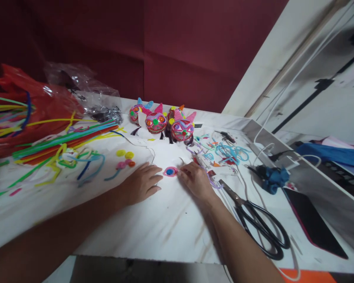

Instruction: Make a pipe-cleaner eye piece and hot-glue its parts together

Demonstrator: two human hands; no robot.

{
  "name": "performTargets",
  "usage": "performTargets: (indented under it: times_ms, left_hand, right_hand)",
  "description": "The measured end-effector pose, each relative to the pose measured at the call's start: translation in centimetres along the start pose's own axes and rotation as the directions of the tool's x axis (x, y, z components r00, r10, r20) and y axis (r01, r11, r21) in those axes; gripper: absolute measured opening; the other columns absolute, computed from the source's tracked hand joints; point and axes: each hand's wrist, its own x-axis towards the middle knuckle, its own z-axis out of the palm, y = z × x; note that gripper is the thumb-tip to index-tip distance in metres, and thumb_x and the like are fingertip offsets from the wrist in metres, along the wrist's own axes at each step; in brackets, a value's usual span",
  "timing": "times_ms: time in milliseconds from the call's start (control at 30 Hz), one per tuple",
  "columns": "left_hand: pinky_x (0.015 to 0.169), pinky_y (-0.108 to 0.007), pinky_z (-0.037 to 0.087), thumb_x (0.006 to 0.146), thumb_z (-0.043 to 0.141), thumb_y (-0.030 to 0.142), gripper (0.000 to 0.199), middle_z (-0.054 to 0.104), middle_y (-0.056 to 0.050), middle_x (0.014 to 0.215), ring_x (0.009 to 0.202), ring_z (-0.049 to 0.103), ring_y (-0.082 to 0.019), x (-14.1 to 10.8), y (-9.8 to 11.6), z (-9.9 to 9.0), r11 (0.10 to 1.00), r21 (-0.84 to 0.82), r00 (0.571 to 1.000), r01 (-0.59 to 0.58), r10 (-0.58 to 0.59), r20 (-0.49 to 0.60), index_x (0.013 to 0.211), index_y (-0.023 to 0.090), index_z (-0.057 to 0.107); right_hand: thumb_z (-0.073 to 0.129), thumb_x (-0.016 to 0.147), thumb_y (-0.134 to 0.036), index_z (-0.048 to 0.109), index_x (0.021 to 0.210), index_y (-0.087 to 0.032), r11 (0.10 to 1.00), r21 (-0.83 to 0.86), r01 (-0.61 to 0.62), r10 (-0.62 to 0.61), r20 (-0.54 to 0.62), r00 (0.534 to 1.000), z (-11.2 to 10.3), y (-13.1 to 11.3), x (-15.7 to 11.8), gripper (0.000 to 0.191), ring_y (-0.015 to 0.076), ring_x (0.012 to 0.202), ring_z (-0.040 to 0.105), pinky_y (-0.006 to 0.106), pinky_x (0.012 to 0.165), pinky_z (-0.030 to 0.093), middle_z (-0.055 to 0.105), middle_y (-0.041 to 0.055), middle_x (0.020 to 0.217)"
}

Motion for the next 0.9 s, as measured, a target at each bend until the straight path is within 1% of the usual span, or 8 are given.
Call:
performTargets:
  times_ms: [100,233,367,467,567,700,800,900]
  left_hand:
    - [0.116,-0.045,0.035,0.098,0.051,0.032,0.028,0.068,-0.011,0.123,0.120,0.059,-0.025,0.1,0.1,-0.5,1.000,-0.022,1.000,0.004,-0.005,-0.017,0.116,0.018,0.068]
    - [0.116,-0.046,0.034,0.099,0.050,0.030,0.026,0.069,-0.009,0.118,0.116,0.060,-0.024,0.3,0.1,-0.8,0.999,-0.027,1.000,-0.021,0.021,-0.010,0.114,0.019,0.067]
    - [0.117,-0.046,0.032,0.098,0.049,0.027,0.024,0.071,-0.007,0.113,0.113,0.061,-0.023,0.3,-0.1,-0.6,1.000,-0.019,1.000,-0.005,0.005,-0.001,0.107,0.020,0.070]
    - [0.117,-0.045,0.032,0.097,0.051,0.027,0.022,0.071,-0.006,0.112,0.109,0.062,-0.022,0.2,-0.1,-0.5,1.000,-0.018,1.000,0.001,-0.001,0.015,0.105,0.022,0.071]
    - [0.117,-0.045,0.031,0.097,0.052,0.026,0.020,0.072,-0.005,0.110,0.108,0.063,-0.022,0.2,-0.1,-0.7,1.000,-0.022,1.000,-0.005,0.005,0.008,0.103,0.022,0.070]
    - [0.115,-0.043,0.033,0.099,0.048,0.024,0.022,0.072,-0.006,0.109,0.106,0.063,-0.021,0.3,-0.1,-0.8,0.999,-0.029,0.999,0.018,-0.019,-0.028,0.100,0.019,0.069]
    - [0.112,-0.040,0.038,0.099,0.047,0.023,0.023,0.073,-0.006,0.105,0.102,0.065,-0.020,0.5,-0.1,-0.7,1.000,-0.018,0.998,0.023,-0.023,-0.052,0.098,0.019,0.070]
    - [0.109,-0.035,0.043,0.096,0.052,0.022,0.019,0.075,-0.004,0.100,0.097,0.066,-0.019,0.6,0.1,-0.5,0.999,0.002,0.999,-0.039,0.040,-0.024,0.097,0.022,0.071]
  right_hand:
    - [0.055,0.093,-0.016,0.072,0.104,-0.013,0.998,-0.063,-0.015,0.015,0.003,1.000,-0.2,-0.3,-0.1,0.020,0.0194,0.093,0.066,0.026,0.084,0.047,0.069,0.0098,0.101]
    - [0.051,0.094,-0.015,0.073,0.103,-0.015,0.974,-0.228,-0.013,0.039,0.108,0.993,-0.5,-1.1,-0.3,0.024,0.0229,0.099,0.065,0.030,0.086,0.047,0.070,0.0109,0.101]
    - [0.048,0.097,-0.018,0.073,0.098,-0.017,0.914,-0.403,-0.045,0.126,0.178,0.976,-0.6,-1.7,-0.6,0.026,0.0231,0.092,0.067,0.031,0.078,0.047,0.071,0.0102,0.099]
    - [0.049,0.096,-0.015,0.073,0.102,-0.019,0.896,-0.442,-0.039,0.143,0.204,0.969,-0.7,-2.2,-0.9,0.025,0.0222,0.086,0.068,0.031,0.072,0.047,0.072,0.0093,0.099]
    - [0.049,0.096,-0.015,0.073,0.099,-0.020,0.895,-0.445,-0.008,0.121,0.227,0.966,-0.7,-2.6,-1.2,0.025,0.0221,0.082,0.067,0.030,0.069,0.047,0.073,0.0094,0.094]
    - [0.049,0.094,-0.015,0.073,0.098,-0.019,0.927,-0.374,0.042,0.018,0.156,0.988,-0.2,-2.4,-1.3,0.025,0.0261,0.090,0.063,0.035,0.077,0.049,0.072,0.0117,0.097]
    - [0.047,0.094,-0.017,0.070,0.115,-0.020,0.951,-0.270,0.148,-0.134,0.067,0.989,0.7,-1.8,-1.2,0.031,0.0282,0.103,0.059,0.040,0.089,0.049,0.069,0.0124,0.116]
    - [0.046,0.097,-0.021,0.064,0.130,-0.024,0.947,-0.228,0.226,-0.228,0.018,0.973,1.9,-1.4,-1.2,0.037,0.0303,0.115,0.055,0.044,0.092,0.050,0.064,0.0120,0.132]
